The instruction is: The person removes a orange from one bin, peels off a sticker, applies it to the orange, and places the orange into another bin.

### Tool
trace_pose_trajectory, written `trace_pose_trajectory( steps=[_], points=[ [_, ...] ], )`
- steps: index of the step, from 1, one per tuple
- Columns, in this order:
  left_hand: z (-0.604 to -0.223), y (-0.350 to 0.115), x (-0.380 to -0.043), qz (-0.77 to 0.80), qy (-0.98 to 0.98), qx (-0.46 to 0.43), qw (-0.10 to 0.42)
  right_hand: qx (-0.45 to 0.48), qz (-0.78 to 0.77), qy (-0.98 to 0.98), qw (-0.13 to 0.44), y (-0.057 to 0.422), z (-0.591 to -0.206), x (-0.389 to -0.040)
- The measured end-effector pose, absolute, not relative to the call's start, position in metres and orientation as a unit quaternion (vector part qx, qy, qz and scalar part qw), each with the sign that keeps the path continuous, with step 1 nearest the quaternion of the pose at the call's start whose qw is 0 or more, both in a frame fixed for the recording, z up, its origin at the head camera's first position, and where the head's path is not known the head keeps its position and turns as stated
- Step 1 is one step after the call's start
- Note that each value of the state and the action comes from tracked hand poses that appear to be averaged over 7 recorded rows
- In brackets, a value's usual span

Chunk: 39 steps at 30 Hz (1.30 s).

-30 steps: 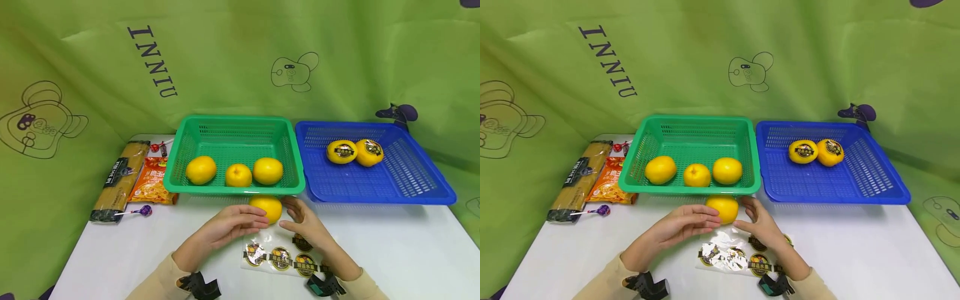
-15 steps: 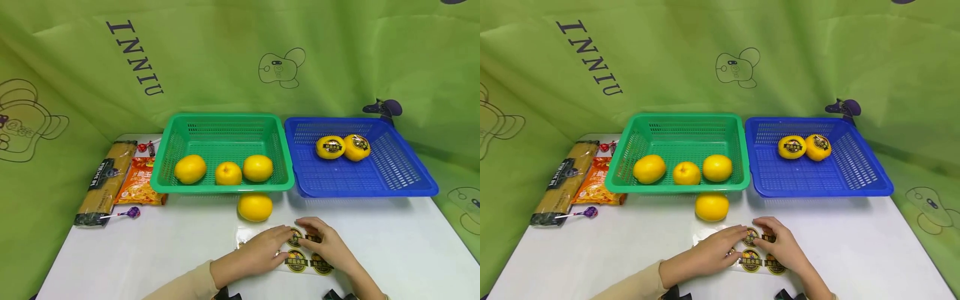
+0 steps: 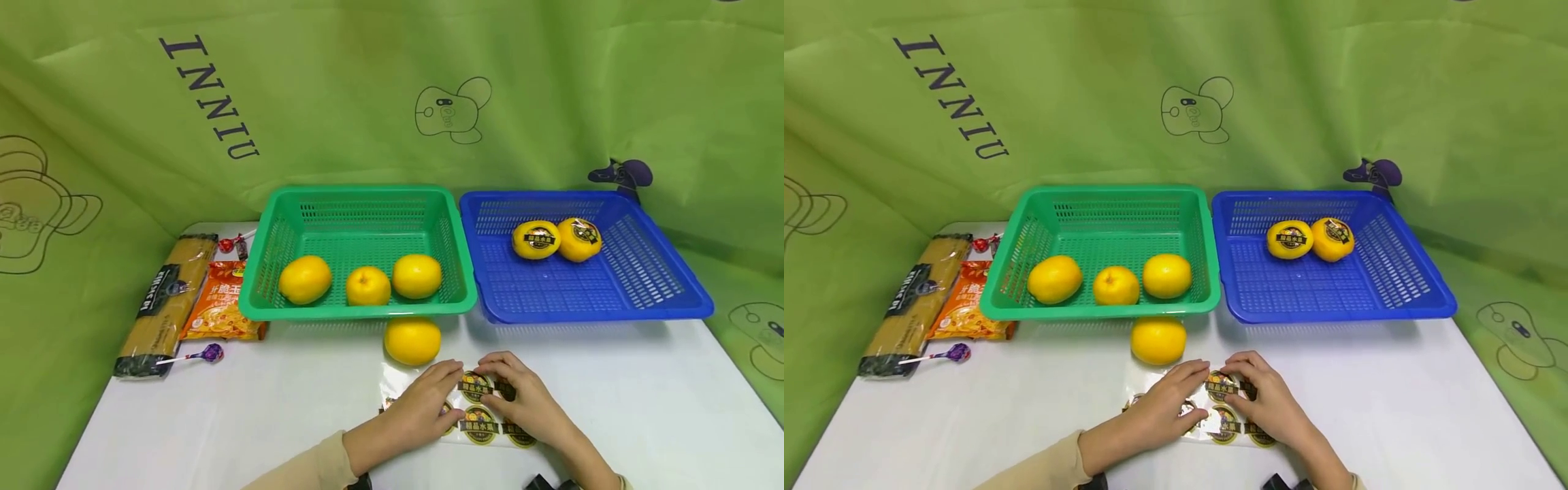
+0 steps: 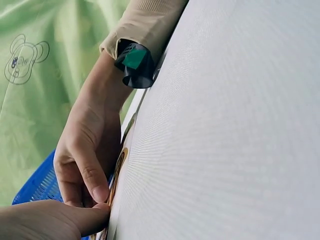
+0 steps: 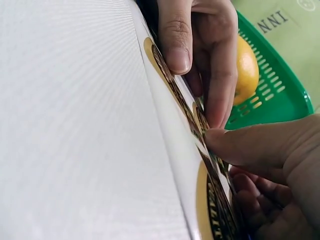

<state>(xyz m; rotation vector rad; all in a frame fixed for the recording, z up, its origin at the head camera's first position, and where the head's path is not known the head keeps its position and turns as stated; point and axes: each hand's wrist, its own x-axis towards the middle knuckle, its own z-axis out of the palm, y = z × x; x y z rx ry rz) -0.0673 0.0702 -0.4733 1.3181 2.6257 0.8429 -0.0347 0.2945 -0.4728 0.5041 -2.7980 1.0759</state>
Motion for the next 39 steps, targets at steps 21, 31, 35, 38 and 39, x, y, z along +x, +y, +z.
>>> trace_pose_trajectory(
  steps=[21, 31, 35, 38, 39],
  points=[
    [-0.478, 0.068, -0.066, 0.395, 0.815, 0.423, -0.033, 0.188, 0.514, -0.833, 0.082, 0.279, -0.466, -0.027],
    [-0.471, 0.065, -0.06, 0.446, 0.786, 0.401, -0.147, 0.14, 0.56, -0.815, 0.04, 0.272, -0.457, -0.021],
    [-0.459, 0.049, -0.059, 0.482, 0.78, 0.361, -0.169, 0.144, 0.581, -0.8, 0.028, 0.255, -0.442, -0.028],
    [-0.453, 0.035, -0.065, 0.528, 0.772, 0.312, -0.165, 0.137, 0.577, -0.805, 0.025, 0.238, -0.432, -0.04],
    [-0.451, 0.032, -0.067, 0.543, 0.77, 0.295, -0.16, 0.13, 0.576, -0.807, 0.026, 0.232, -0.43, -0.045]
  ],
)
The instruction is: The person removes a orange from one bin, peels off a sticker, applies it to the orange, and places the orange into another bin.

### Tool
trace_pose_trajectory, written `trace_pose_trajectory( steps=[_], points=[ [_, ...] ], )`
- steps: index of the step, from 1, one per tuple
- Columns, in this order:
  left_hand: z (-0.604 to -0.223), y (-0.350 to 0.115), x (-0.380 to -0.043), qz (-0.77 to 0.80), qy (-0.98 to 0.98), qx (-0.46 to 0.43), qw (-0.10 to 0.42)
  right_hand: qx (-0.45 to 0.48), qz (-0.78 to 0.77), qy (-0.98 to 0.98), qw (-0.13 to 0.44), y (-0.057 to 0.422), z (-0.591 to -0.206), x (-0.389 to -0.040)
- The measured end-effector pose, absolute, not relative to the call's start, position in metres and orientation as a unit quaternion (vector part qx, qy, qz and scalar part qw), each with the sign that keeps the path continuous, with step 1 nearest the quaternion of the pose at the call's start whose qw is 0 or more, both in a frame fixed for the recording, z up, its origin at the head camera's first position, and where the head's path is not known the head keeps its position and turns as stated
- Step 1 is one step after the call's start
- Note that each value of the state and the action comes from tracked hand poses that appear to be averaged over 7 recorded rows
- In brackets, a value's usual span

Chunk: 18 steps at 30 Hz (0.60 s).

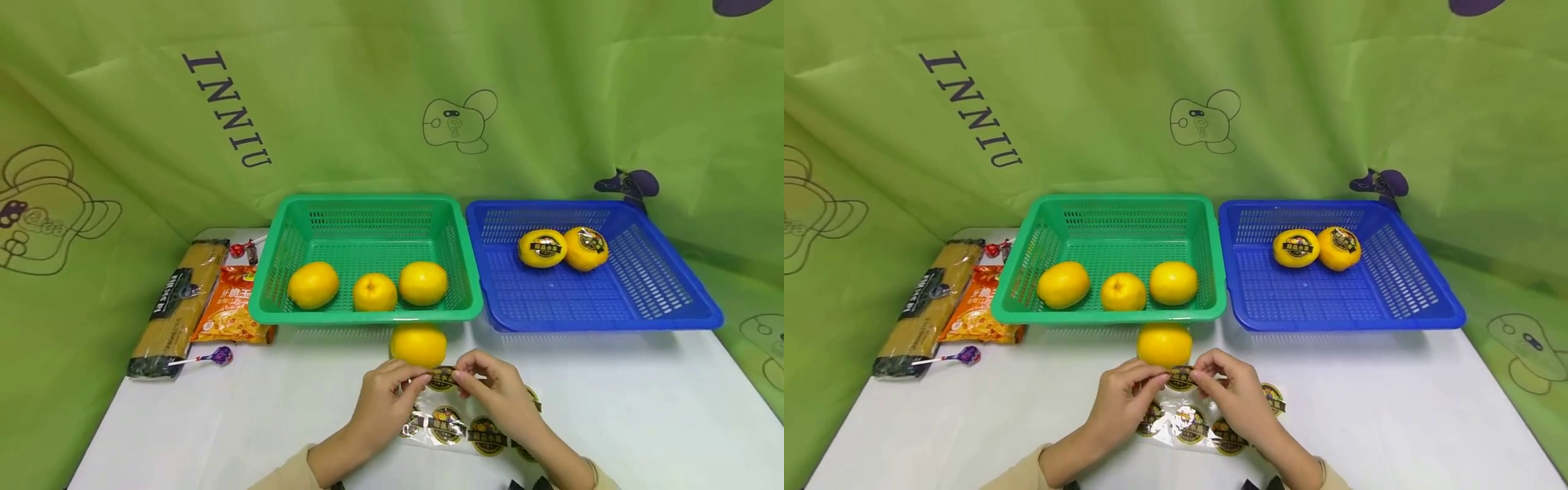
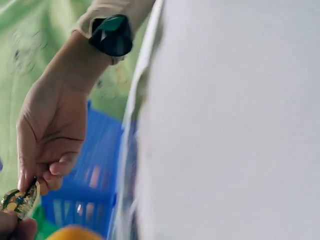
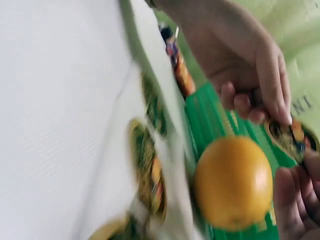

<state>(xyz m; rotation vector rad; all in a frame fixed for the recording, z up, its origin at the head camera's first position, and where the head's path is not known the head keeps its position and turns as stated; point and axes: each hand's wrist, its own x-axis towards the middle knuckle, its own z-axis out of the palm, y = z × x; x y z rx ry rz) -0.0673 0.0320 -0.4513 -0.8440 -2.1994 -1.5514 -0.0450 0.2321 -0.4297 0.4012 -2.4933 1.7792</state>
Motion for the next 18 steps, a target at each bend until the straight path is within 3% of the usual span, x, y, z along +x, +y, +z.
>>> trace_pose_trajectory(
  steps=[7, 12, 18],
  points=[
    [-0.451, 0.022, -0.084, -0.565, -0.772, -0.247, 0.156, 0.057, 0.581, -0.809, 0.063, 0.206, -0.433, -0.072],
    [-0.453, 0.024, -0.091, -0.504, -0.799, -0.254, 0.208, 0.041, 0.555, -0.825, 0.099, 0.202, -0.44, -0.08],
    [-0.454, 0.02, -0.095, -0.407, -0.825, -0.285, 0.271, 0.026, 0.532, -0.84, 0.101, 0.198, -0.439, -0.085]
  ],
)
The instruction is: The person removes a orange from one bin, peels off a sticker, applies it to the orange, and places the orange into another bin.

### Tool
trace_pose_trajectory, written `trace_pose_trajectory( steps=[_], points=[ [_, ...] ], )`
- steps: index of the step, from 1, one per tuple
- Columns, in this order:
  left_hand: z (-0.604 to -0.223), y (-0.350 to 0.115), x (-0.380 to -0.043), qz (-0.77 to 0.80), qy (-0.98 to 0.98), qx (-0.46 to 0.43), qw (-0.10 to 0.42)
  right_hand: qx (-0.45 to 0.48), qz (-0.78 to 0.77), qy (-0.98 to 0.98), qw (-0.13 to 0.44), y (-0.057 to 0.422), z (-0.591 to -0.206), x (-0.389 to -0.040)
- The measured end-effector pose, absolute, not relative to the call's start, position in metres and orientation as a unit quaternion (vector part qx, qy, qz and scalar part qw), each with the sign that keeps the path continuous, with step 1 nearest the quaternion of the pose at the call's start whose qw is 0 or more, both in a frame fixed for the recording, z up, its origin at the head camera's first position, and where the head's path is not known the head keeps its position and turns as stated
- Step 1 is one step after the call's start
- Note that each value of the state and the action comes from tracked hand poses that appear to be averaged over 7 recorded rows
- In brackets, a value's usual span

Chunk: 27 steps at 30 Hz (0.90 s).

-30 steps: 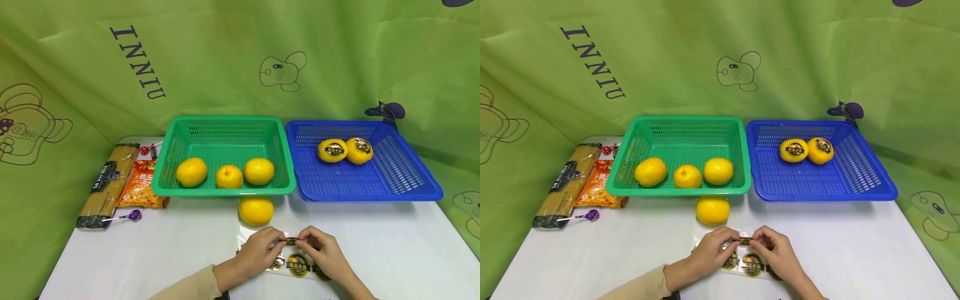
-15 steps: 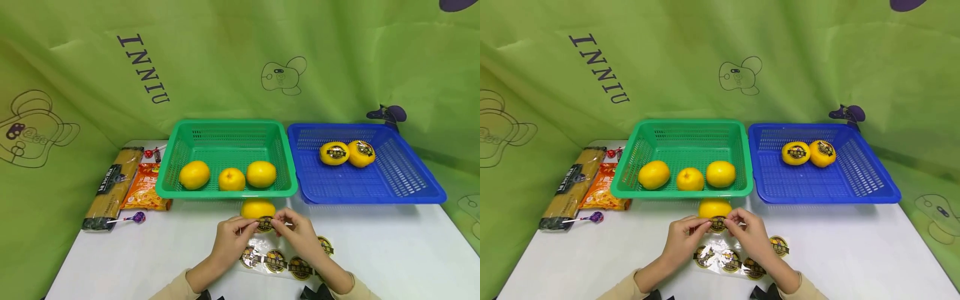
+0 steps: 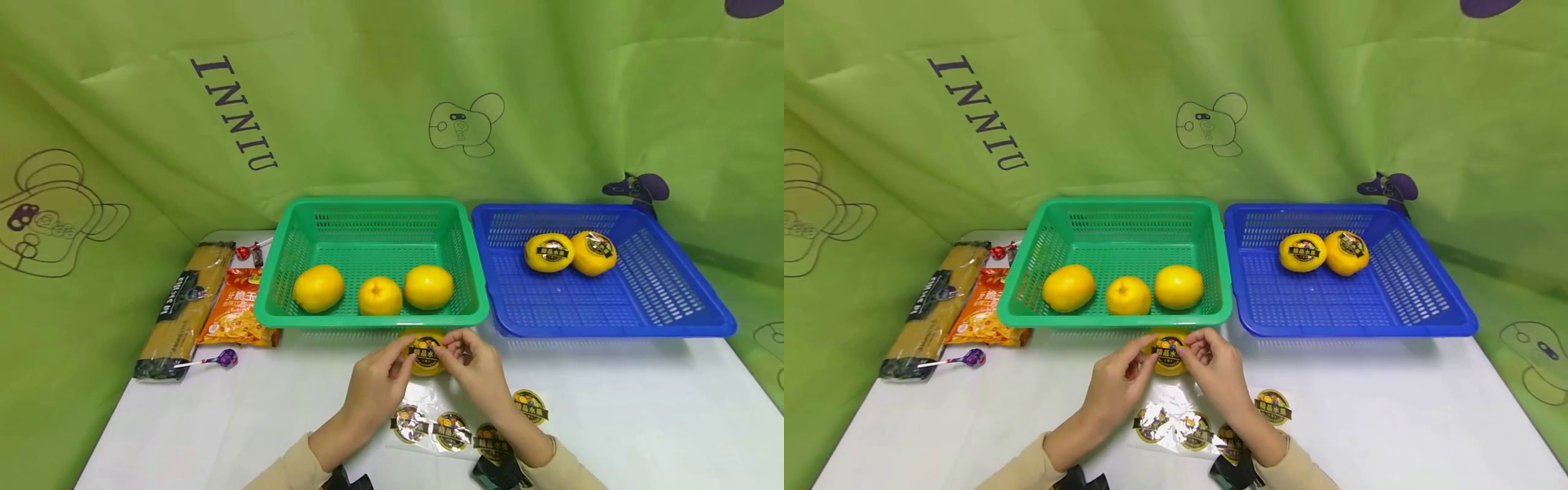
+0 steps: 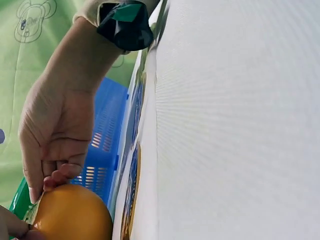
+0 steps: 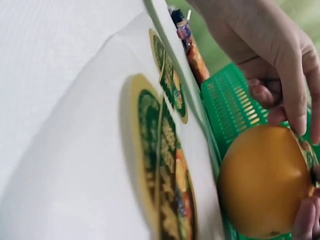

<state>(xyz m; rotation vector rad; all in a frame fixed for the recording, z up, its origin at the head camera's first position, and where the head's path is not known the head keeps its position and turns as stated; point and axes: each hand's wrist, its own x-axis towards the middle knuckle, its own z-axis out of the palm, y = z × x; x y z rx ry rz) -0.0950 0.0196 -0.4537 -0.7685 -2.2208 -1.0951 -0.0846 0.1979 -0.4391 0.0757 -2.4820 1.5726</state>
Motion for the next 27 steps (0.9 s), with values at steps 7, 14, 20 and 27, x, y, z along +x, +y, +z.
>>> trace_pose_trajectory(
  steps=[7, 14, 20, 27],
  points=[
    [-0.454, 0.015, -0.097, -0.369, -0.822, -0.334, 0.275, 0.115, 0.521, -0.831, 0.159, 0.199, -0.45, -0.085],
    [-0.456, 0.013, -0.099, -0.397, -0.818, -0.333, 0.247, 0.216, 0.466, -0.828, 0.225, 0.202, -0.458, -0.084],
    [-0.454, 0.01, -0.104, -0.532, -0.789, -0.281, 0.126, 0.164, 0.501, -0.831, 0.175, 0.202, -0.454, -0.086],
    [-0.465, 0.009, -0.11, -0.638, -0.749, -0.177, -0.005, 0.109, 0.584, -0.804, 0.036, 0.211, -0.457, -0.095]
  ],
)
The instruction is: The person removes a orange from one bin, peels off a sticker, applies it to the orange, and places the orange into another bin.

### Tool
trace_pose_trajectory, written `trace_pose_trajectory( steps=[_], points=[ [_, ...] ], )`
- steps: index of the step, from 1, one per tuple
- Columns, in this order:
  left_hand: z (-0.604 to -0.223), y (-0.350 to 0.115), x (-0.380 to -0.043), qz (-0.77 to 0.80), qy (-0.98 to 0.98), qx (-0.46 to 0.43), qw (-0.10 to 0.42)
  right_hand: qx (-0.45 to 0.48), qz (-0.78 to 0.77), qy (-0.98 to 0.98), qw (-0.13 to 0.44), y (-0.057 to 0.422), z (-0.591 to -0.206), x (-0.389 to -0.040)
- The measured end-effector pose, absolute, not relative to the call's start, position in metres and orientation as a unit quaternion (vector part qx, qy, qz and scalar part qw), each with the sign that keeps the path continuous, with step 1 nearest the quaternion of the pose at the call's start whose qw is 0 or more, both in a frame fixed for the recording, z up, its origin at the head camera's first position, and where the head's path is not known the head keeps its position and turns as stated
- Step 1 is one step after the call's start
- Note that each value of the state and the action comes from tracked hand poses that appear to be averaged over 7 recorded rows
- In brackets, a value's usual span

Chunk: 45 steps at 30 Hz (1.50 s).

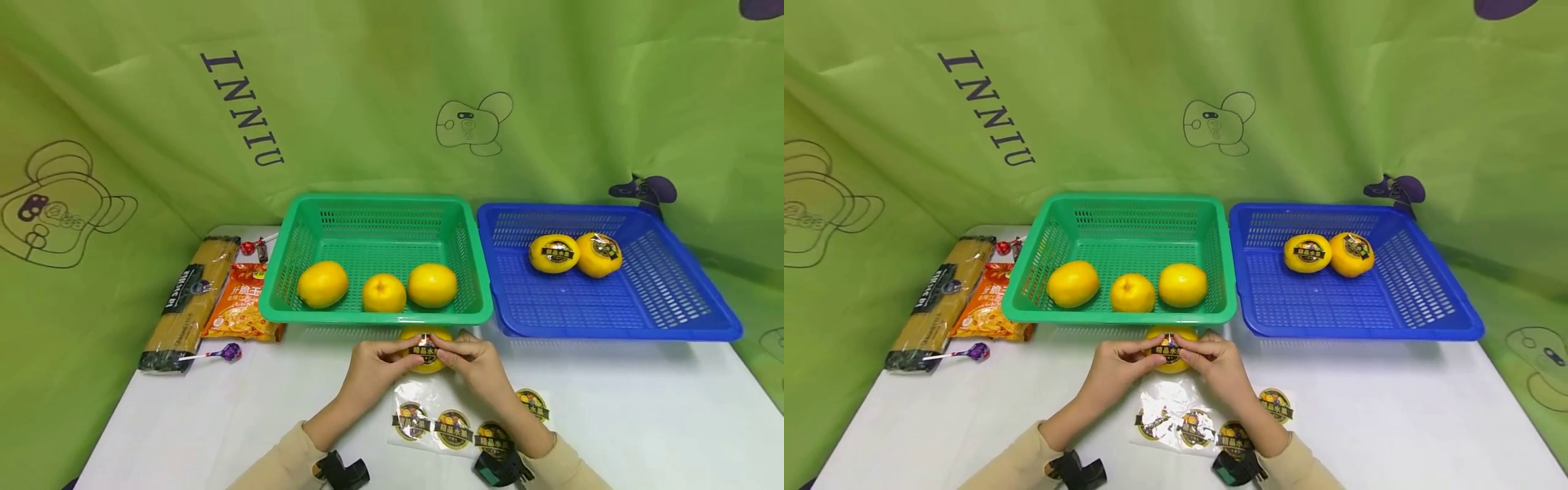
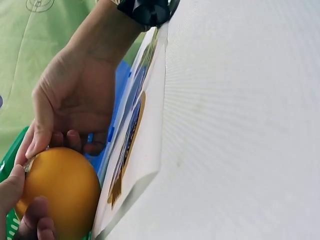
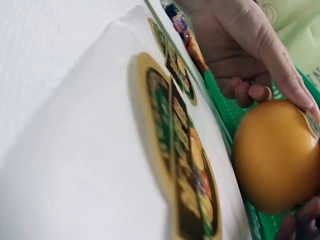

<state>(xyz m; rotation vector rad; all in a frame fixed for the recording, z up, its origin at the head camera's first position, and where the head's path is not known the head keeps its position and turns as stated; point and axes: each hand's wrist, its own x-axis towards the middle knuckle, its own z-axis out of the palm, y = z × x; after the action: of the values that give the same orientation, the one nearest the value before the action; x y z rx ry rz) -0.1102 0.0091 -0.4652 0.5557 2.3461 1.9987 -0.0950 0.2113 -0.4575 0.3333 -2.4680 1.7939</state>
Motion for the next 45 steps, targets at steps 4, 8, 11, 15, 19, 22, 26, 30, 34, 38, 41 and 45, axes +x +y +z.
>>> trace_pose_trajectory(
  steps=[4, 8, 11, 15, 19, 22, 26, 30, 34, 38, 41, 45],
  points=[
    [-0.471, 0.01, -0.111, 0.641, 0.75, 0.16, 0.027, 0.102, 0.607, -0.788, -0.004, 0.22, -0.462, -0.095],
    [-0.472, 0.011, -0.108, 0.578, 0.791, 0.201, -0.008, 0.068, 0.645, -0.76, -0.032, 0.236, -0.461, -0.087],
    [-0.47, 0.013, -0.107, 0.503, 0.827, 0.248, -0.031, 0.047, 0.709, -0.702, -0.048, 0.258, -0.455, -0.076],
    [-0.464, 0.013, -0.102, 0.402, 0.864, 0.297, -0.052, 0.095, 0.809, -0.57, -0.103, 0.298, -0.449, -0.061],
    [-0.456, 0.009, -0.096, 0.294, 0.89, 0.331, -0.107, 0.151, 0.877, -0.418, -0.183, 0.344, -0.452, -0.053],
    [-0.452, 0.006, -0.091, 0.235, 0.896, 0.35, -0.142, 0.157, 0.916, -0.286, -0.234, 0.378, -0.454, -0.054],
    [-0.45, 0.005, -0.088, 0.202, 0.897, 0.361, -0.156, 0.13, 0.933, -0.182, -0.281, 0.411, -0.451, -0.063],
    [-0.448, 0.005, -0.09, 0.197, 0.898, 0.364, -0.147, 0.106, 0.922, -0.218, -0.301, 0.426, -0.446, -0.071],
    [-0.437, 0.005, -0.087, 0.206, 0.887, 0.385, -0.148, 0.105, 0.9, -0.286, -0.31, 0.433, -0.438, -0.076],
    [-0.409, 0.014, -0.083, 0.251, 0.852, 0.431, -0.161, 0.096, 0.877, -0.343, -0.323, 0.438, -0.428, -0.082],
    [-0.372, 0.034, -0.087, 0.325, 0.829, 0.439, -0.123, 0.088, 0.863, -0.374, -0.329, 0.439, -0.423, -0.087],
    [-0.322, 0.076, -0.114, 0.425, 0.815, 0.393, -0.041, 0.081, 0.856, -0.394, -0.324, 0.435, -0.419, -0.092]
  ],
)
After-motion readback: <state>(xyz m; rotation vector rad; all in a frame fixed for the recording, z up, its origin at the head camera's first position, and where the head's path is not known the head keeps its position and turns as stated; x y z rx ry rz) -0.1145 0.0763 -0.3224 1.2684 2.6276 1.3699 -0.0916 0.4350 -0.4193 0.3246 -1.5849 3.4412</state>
